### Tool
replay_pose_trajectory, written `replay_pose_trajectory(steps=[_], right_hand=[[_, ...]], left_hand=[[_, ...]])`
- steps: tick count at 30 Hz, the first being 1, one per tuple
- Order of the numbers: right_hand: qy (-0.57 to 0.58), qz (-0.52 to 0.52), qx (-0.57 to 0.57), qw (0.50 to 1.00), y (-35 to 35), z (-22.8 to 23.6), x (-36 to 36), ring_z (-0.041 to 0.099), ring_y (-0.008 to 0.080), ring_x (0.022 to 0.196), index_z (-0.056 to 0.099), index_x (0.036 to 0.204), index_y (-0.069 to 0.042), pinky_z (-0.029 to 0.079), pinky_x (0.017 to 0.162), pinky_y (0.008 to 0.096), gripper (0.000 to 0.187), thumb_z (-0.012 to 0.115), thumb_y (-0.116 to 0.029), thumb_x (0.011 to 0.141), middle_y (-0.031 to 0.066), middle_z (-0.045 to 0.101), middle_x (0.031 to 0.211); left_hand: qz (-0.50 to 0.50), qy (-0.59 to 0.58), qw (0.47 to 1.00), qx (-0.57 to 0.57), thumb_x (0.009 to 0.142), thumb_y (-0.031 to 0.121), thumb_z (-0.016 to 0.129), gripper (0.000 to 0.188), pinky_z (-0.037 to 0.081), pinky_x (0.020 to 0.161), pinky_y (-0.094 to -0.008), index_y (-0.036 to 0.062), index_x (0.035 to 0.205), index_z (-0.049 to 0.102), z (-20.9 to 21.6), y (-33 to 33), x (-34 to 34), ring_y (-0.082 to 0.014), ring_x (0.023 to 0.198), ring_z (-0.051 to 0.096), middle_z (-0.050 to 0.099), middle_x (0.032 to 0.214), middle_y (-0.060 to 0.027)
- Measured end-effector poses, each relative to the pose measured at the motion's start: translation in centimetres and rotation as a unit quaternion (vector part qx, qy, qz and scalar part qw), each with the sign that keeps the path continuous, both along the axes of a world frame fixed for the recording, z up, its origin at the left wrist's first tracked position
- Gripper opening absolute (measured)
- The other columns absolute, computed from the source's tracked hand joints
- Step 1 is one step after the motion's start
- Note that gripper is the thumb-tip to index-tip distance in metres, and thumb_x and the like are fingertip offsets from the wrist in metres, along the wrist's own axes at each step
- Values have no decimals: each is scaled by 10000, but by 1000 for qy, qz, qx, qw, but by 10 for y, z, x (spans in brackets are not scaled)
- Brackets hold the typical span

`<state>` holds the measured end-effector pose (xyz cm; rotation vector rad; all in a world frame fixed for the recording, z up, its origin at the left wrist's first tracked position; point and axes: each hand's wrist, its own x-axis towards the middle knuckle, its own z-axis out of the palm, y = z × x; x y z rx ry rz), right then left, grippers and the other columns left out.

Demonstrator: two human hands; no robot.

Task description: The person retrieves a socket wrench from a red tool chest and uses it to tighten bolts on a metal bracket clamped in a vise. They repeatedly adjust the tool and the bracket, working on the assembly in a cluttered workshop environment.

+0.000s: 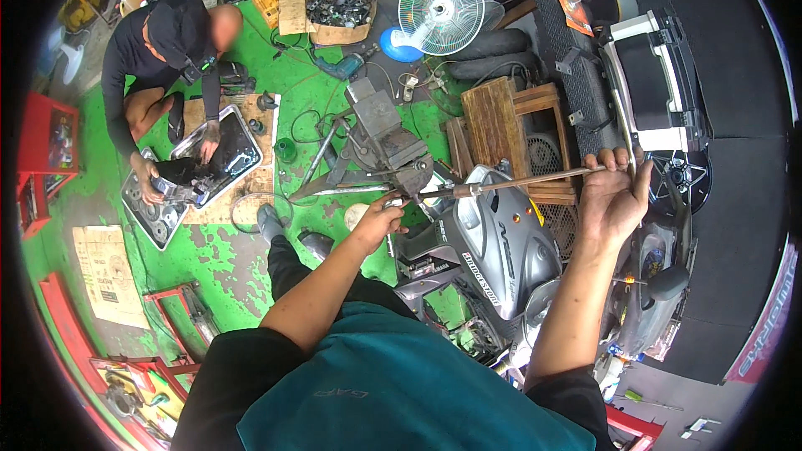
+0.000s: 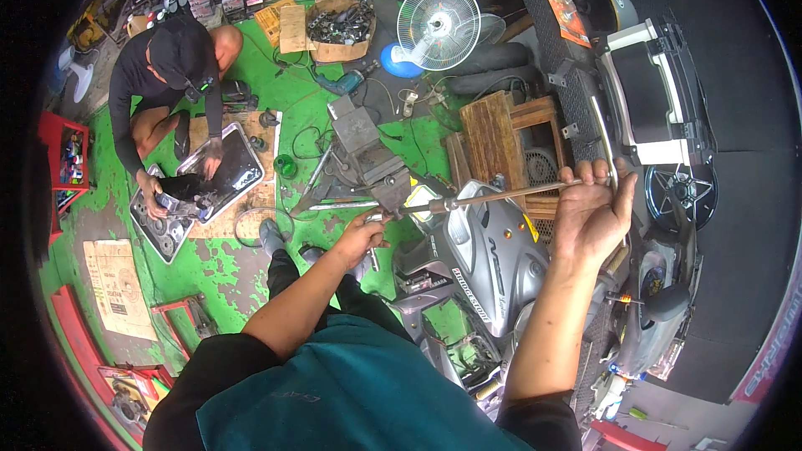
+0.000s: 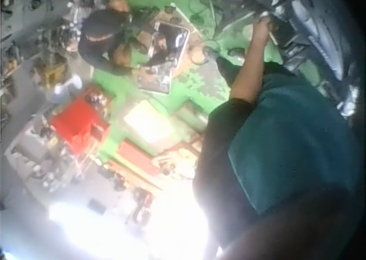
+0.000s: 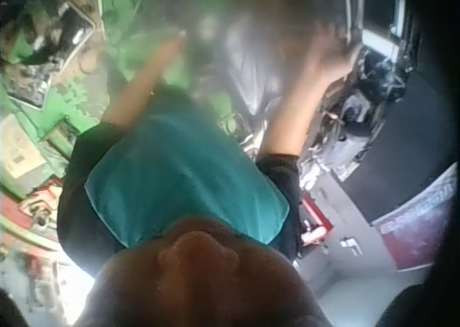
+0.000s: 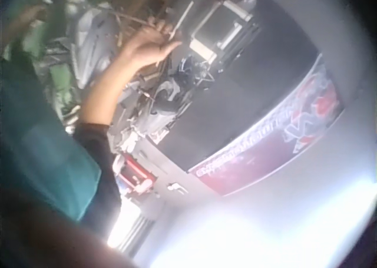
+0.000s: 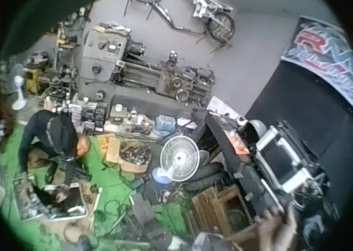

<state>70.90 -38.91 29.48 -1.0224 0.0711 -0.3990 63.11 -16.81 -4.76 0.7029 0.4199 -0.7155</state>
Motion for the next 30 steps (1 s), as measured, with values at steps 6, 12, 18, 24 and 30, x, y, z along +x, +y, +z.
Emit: replay_pose_trajectory(steps=[6,12,18,24,30], right_hand=[[-2,35,-29,999,32,-11,-13,425,163,813,513,1345,-38,364,830,390,419,464,-348,1067,27,446,843],[-14,86,-85,993,37,-10,-33,420,159,787,469,1457,0,380,817,381,558,440,-392,1062,17,431,806],[-3,85,-153,985,33,-17,-36,356,122,622,578,1200,9,347,658,311,516,448,-472,1065,-17,346,665],[-32,126,-186,974,34,-23,-32,261,85,573,431,879,-113,285,591,274,445,495,-519,1050,-55,273,648],[3,120,-168,978,29,-19,-28,226,91,531,422,823,-93,247,538,292,494,491,-527,1049,-43,246,603]], left_hand=[[-13,-27,999,-19,924,72,591,682,584,819,-412,-7,1542,314,-1,0,-4,-85,551,416,431,683,37],[-54,-122,972,192,922,143,677,571,562,798,-370,22,1444,478,-2,3,5,-168,662,583,561,722,-33],[179,-306,812,464,856,119,745,301,529,815,-382,52,1142,681,49,54,1,-299,894,688,684,932,-121],[78,-513,695,498,825,271,812,515,542,903,-403,125,1295,662,107,68,54,-321,1062,666,616,1275,-103],[-87,-548,663,502,842,403,775,575,550,971,-413,245,1378,638,108,74,66,-305,1209,637,450,1574,-23]])
